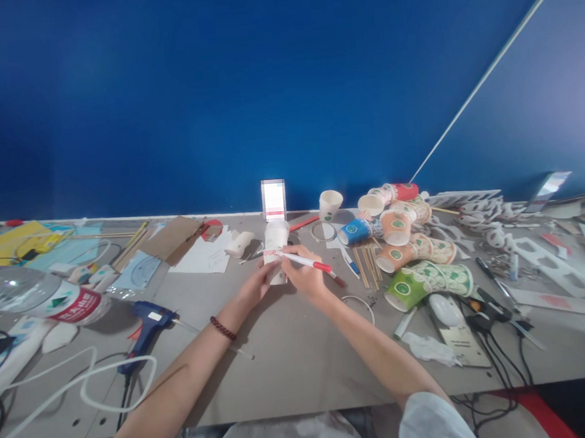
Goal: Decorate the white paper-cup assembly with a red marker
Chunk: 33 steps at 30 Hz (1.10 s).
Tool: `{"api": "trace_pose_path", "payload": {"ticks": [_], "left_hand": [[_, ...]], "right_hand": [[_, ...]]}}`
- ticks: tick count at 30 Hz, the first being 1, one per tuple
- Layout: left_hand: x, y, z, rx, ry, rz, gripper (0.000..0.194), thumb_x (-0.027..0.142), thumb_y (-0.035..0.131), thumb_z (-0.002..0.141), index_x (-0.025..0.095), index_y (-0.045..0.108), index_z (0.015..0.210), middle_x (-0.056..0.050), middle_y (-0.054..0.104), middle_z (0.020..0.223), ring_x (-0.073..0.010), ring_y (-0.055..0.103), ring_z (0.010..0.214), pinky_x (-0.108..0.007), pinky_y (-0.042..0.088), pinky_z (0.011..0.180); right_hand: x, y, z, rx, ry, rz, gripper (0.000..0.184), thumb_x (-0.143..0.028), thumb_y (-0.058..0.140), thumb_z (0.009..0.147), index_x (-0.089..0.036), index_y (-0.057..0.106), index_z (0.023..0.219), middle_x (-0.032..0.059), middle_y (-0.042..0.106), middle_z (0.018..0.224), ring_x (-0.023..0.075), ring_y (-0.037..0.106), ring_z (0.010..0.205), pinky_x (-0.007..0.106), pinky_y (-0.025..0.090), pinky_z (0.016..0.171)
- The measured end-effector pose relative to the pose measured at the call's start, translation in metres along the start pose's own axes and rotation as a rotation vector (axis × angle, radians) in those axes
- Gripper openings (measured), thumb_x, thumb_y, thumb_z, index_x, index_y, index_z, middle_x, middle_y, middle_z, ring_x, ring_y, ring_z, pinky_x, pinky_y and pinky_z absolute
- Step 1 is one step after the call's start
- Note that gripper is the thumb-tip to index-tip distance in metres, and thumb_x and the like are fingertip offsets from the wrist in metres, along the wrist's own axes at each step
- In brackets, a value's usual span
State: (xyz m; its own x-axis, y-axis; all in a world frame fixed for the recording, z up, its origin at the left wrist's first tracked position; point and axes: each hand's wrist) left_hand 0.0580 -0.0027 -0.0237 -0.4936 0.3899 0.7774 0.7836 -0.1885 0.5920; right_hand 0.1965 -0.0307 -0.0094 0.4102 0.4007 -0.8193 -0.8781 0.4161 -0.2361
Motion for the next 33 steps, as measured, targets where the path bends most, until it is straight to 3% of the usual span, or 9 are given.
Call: {"api": "trace_pose_path", "payload": {"ticks": [8, 14, 33], "left_hand": [[0.0003, -0.0004, 0.0004, -0.009, -0.003, 0.01, 0.037, 0.027, 0.085, 0.071, 0.012, 0.073, 0.103, -0.009, 0.075, 0.088, -0.0215, 0.069, 0.078, -0.037, 0.055, 0.078], [-0.0011, -0.0019, 0.002, -0.005, -0.014, 0.0, 0.036, 0.023, 0.083, 0.074, 0.012, 0.071, 0.106, -0.009, 0.075, 0.087, -0.0211, 0.069, 0.075, -0.034, 0.056, 0.072], [-0.0009, -0.001, 0.003, 0.045, -0.035, -0.076, 0.035, 0.013, 0.082, 0.072, 0.01, 0.071, 0.105, -0.01, 0.077, 0.092, -0.0206, 0.072, 0.079, -0.031, 0.059, 0.07]], "right_hand": [[0.0016, 0.0001, -0.0002, -0.009, -0.014, 0.014, 0.009, -0.03, 0.065, 0.086, -0.024, 0.07, 0.088, 0.0069, 0.08, 0.09, 0.0263, 0.078, 0.084, 0.041, 0.064, 0.077], [0.0051, -0.0009, -0.0002, -0.004, -0.045, 0.008, 0.008, -0.027, 0.064, 0.086, -0.023, 0.071, 0.088, 0.0074, 0.081, 0.094, 0.0284, 0.078, 0.089, 0.044, 0.063, 0.082], [0.0073, -0.0022, 0.0019, 0.017, -0.054, 0.031, 0.006, -0.024, 0.064, 0.085, -0.025, 0.07, 0.086, 0.0063, 0.081, 0.091, 0.0258, 0.077, 0.086, 0.04, 0.061, 0.08]]}}
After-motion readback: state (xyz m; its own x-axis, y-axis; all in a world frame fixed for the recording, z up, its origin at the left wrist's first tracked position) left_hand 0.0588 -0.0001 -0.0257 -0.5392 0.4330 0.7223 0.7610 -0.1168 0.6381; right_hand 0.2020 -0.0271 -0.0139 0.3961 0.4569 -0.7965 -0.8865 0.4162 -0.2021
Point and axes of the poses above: each hand's wrist, its own z-axis towards the middle knuckle, its own y-axis out of the palm, x = y × z
